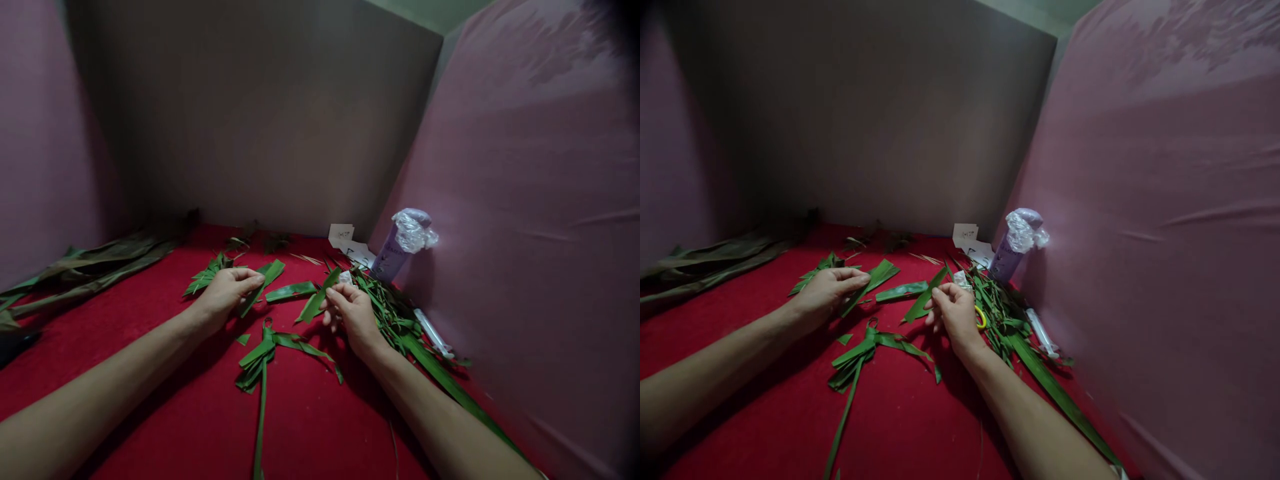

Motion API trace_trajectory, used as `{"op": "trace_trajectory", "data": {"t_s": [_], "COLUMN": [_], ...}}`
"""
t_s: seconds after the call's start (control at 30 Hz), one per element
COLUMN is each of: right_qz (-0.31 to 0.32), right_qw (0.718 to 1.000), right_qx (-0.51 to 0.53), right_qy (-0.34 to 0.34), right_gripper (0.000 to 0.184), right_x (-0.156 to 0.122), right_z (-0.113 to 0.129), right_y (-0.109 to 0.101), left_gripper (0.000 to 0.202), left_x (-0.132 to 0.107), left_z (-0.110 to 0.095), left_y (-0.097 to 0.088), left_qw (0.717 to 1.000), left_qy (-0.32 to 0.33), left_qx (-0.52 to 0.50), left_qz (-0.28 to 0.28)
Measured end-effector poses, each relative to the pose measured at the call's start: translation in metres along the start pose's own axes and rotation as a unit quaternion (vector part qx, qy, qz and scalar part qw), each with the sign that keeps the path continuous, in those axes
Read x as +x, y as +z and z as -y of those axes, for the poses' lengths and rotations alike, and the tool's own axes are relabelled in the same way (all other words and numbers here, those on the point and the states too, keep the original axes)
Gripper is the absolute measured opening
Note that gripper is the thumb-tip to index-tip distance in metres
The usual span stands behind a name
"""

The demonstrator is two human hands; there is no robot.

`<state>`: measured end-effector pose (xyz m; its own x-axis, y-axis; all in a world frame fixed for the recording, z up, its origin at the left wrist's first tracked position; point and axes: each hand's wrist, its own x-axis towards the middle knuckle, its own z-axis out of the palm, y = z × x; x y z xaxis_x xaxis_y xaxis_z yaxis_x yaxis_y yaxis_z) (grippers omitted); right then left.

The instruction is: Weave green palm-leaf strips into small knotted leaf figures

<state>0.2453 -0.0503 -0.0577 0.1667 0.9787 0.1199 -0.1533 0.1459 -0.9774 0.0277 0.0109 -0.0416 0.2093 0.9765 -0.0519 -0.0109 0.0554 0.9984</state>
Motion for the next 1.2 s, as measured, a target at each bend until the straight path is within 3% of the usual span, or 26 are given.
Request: {"op": "trace_trajectory", "data": {"t_s": [0.37, 1.2], "right_qz": [0.004, -0.012], "right_qw": [1.0, 0.999], "right_qx": [-0.014, -0.037], "right_qy": [0.005, 0.006], "right_gripper": [0.022, 0.023], "right_x": [0.0004, 0.0019], "right_z": [-0.0007, -0.0006], "right_y": [-0.0004, -0.0025], "left_gripper": [0.015, 0.03], "left_x": [0.0007, -0.0036], "left_z": [0.0004, -0.0005], "left_y": [0.0021, 0.0045], "left_qw": [1.0, 0.998], "left_qy": [0.015, 0.0], "left_qx": [0.019, 0.014], "left_qz": [-0.015, 0.06]}}
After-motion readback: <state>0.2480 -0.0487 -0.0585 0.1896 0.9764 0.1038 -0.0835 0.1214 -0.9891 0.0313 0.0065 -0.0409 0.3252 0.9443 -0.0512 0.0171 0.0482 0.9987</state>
